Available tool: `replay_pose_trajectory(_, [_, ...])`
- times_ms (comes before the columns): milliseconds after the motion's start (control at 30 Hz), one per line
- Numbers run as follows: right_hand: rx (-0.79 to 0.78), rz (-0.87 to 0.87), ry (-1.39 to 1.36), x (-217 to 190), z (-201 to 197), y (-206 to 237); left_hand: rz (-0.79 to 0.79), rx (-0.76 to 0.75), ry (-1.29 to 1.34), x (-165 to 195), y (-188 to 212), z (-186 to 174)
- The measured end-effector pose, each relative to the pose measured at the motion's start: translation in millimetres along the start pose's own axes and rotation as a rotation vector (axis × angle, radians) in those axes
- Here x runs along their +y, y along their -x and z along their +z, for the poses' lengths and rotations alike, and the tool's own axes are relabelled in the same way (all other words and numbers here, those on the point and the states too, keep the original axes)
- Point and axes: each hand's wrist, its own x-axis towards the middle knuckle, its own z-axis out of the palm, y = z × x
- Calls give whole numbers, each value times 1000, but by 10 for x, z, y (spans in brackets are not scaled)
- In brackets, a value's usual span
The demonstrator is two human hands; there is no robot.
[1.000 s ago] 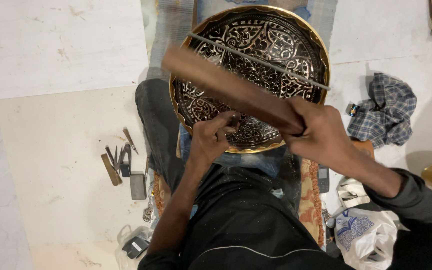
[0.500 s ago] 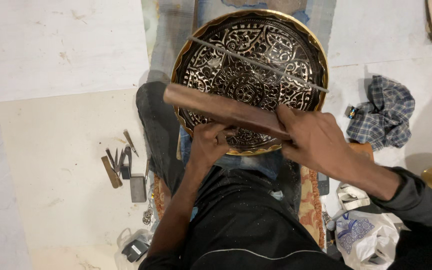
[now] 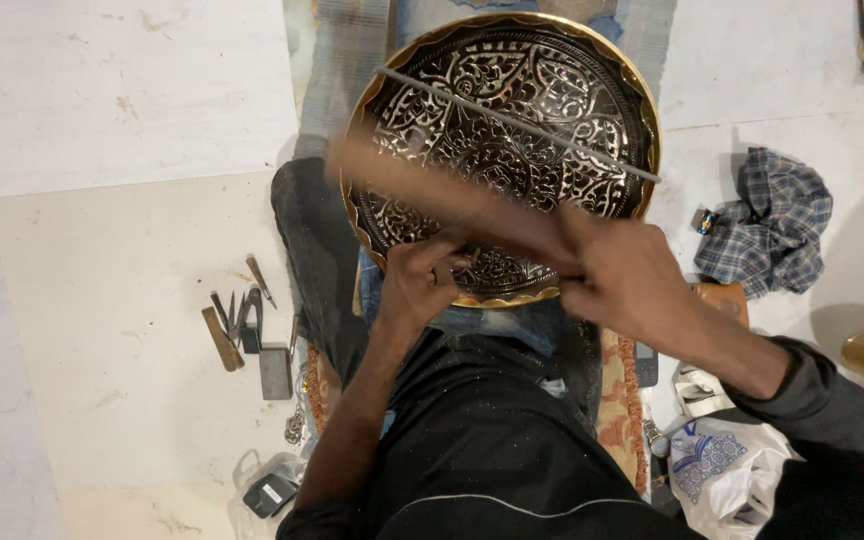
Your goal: The person sits on the floor with a large engraved brass tray on their lap and decorates its surface. They hold a small punch against the metal with one hand and strike it with a wooden mallet held in the other hand, repositioning the punch repeatedly across the pattern, and occasionally pick up and reposition a marker-like tool before resuming hammering.
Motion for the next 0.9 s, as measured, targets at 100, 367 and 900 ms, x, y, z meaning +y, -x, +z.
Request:
replay_pose_trajectory(100, [37, -25, -20, 29, 3, -2, -50, -6, -70, -9, 3, -10])
replay_pose_trajectory(367, [8, 30, 39, 38, 32, -9, -50, 12, -52, -22, 34, 29])
replay_pose_trajectory(900, [41, 16, 8, 56, 76, -25, -13, -7, -54, 54, -35, -32])
